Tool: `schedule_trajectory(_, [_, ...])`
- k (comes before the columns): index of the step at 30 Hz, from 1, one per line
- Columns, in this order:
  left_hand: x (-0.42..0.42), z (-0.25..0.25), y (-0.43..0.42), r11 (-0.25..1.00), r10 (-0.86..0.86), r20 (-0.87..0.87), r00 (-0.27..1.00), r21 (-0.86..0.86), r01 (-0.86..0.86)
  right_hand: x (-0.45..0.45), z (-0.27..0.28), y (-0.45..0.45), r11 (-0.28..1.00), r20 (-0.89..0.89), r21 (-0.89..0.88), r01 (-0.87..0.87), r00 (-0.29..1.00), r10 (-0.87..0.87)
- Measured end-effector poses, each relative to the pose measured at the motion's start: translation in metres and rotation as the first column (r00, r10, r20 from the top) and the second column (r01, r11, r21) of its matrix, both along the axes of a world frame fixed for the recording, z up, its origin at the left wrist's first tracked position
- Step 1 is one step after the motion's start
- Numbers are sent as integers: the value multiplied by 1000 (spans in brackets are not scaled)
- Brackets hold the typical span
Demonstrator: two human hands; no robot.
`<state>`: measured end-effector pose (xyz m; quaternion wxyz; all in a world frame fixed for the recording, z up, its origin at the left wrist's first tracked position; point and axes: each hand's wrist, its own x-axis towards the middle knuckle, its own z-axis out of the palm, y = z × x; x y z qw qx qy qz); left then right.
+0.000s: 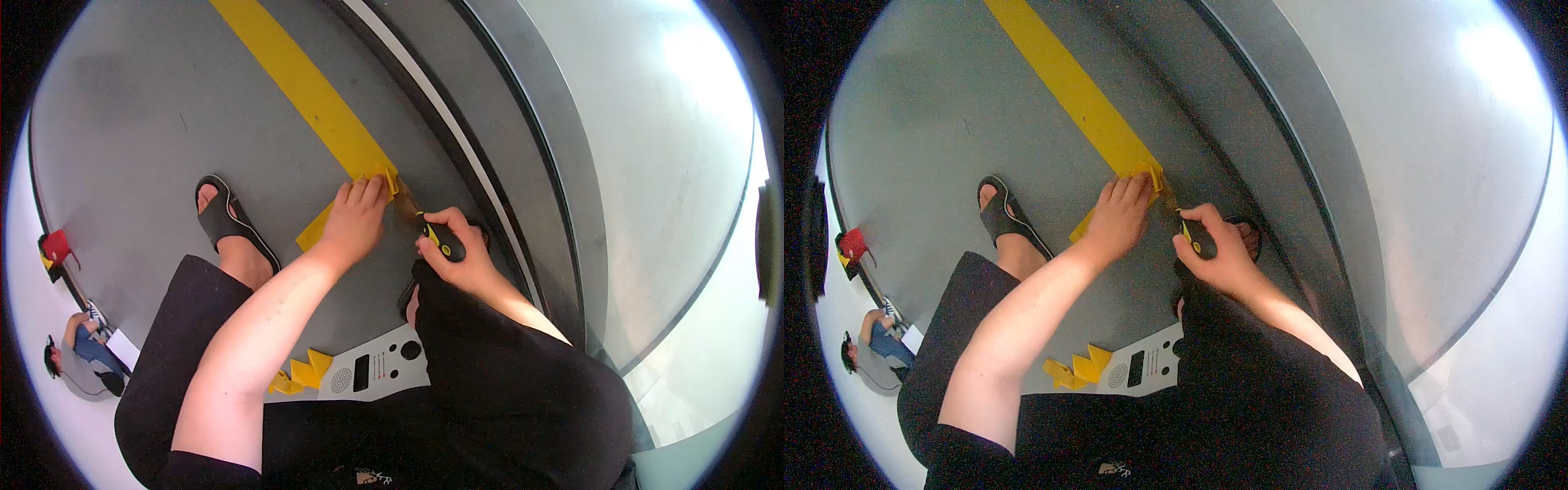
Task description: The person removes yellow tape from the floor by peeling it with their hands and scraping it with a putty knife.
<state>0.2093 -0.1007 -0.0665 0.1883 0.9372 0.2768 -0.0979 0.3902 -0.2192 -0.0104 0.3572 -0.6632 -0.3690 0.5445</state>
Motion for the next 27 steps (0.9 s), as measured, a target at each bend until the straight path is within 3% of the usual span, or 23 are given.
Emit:
schedule_trajectory(1, [2,2,0,1000,1,0,1000,-1,-1,-1,0,2,1000,0,7,-6,1000,6])
schedule_trajectory(3, [7,6,2,940,265,46,963,-233,-248,-3,1,9,1000,4,14,-12,1000,12])
schedule_trajectory(4, [9,2,2,940,266,47,963,-234,-249,-3,5,14,995,86,75,-64,995,57])
schedule_trajectory(6, [13,-9,5,805,507,158,847,-438,-400,-5,7,21,984,176,127,-124,979,100])
schedule_trajectory(9, [14,-20,10,774,524,102,846,-472,-422,-5,10,25,981,171,92,-173,973,155])
schedule_trajectory(12, [14,-25,8,748,608,187,771,-458,-480,3,15,25,983,196,82,-164,970,145])
schedule_trajectory(14, [16,-22,11,712,639,110,761,-458,-532,5,17,19,999,123,-35,7,992,-2])
schedule_trajectory(16, [17,-20,13,675,665,32,747,-453,-582,7,22,22,998,141,-64,15,990,-5])
schedule_trajectory(19, [14,-22,16,745,646,146,749,-333,-578,6,27,26,997,183,-20,-81,980,83])
schedule_trajectory(27, [9,-19,32,687,654,3,756,-420,-593,-10,12,43,985,232,103,-137,966,110])
